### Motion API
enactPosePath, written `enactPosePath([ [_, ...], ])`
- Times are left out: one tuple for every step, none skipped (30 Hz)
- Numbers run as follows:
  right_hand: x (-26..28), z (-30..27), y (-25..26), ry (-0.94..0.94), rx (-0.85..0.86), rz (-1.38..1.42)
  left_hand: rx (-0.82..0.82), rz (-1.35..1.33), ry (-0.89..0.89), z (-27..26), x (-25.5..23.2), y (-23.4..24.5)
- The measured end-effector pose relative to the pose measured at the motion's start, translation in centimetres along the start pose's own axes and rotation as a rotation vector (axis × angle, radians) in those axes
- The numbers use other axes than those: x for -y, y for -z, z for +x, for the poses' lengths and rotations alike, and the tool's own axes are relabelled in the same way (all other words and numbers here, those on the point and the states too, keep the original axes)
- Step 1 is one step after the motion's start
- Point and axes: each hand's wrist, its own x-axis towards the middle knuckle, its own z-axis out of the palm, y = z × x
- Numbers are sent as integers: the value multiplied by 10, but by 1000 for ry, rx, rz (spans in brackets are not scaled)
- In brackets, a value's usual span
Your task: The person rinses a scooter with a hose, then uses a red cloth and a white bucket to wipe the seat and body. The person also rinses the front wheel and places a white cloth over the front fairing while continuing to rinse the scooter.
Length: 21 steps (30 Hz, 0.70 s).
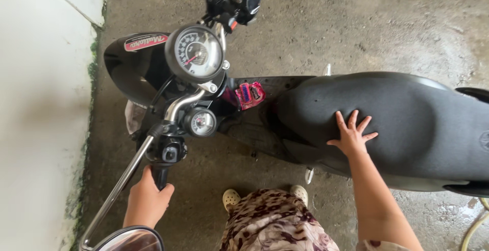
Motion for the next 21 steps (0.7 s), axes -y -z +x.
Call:
enactPosePath([
  [-9, 0, 0, 1, -12, -9, 11, 3, 1, -2, -2, -4],
  [-18, -3, -2, -7, -14, -1, 22, 7, 1, -3, -5, -8],
  [-26, 0, -1, -4, -21, 6, 24, 2, 7, -5, -5, -12],
  [-34, 2, -1, -1, -29, 13, -23, 44, -54, -7, -6, -18],
  [-44, 4, -1, 1, -31, 25, -70, 91, -118, -6, -10, -25],
  [-56, 5, 0, 2, -33, 36, -117, 140, -182, -8, -14, -32],
  [-64, 11, 1, 1, -41, 50, -129, 153, -185, -7, -20, -38],
  [-71, 17, 1, 5, -52, 56, -140, 167, -188, -8, -28, -45],
  [-83, 17, 1, 8, -52, 55, -141, 181, -183, -14, -33, -52],
  [-93, 17, 1, 11, -52, 55, -172, 195, -167, -20, -41, -59],
  [-105, 18, 2, 13, -37, 66, -202, 207, -153, -25, -54, -65],
  [-116, 20, 2, 16, -21, 77, -231, 220, -139, -32, -68, -70],
  [-126, 27, 7, 19, -18, 87, -241, 232, -135, -40, -83, -72],
  [-135, 33, 10, 8, -7, 81, -251, 245, -130, -50, -100, -72],
  [-145, 37, 12, 4, 9, 64, -296, 233, -204, -62, -116, -72],
  [-156, 39, 13, 0, 24, 47, -344, 221, -278, -75, -134, -71],
  [-167, 41, 15, 13, 22, 56, -274, 189, -152, -91, -151, -72],
  [-178, 44, 18, 26, 19, 64, -202, 154, -28, -106, -167, -72],
  [-188, 43, 19, 14, 14, 91, -127, 135, 68, -117, -186, -72],
  [-196, 44, 20, 12, 8, 81, -167, 176, 25, -127, -202, -75],
  [-207, 45, 21, 14, 7, 61, -199, 213, -10, -136, -214, -80],
])
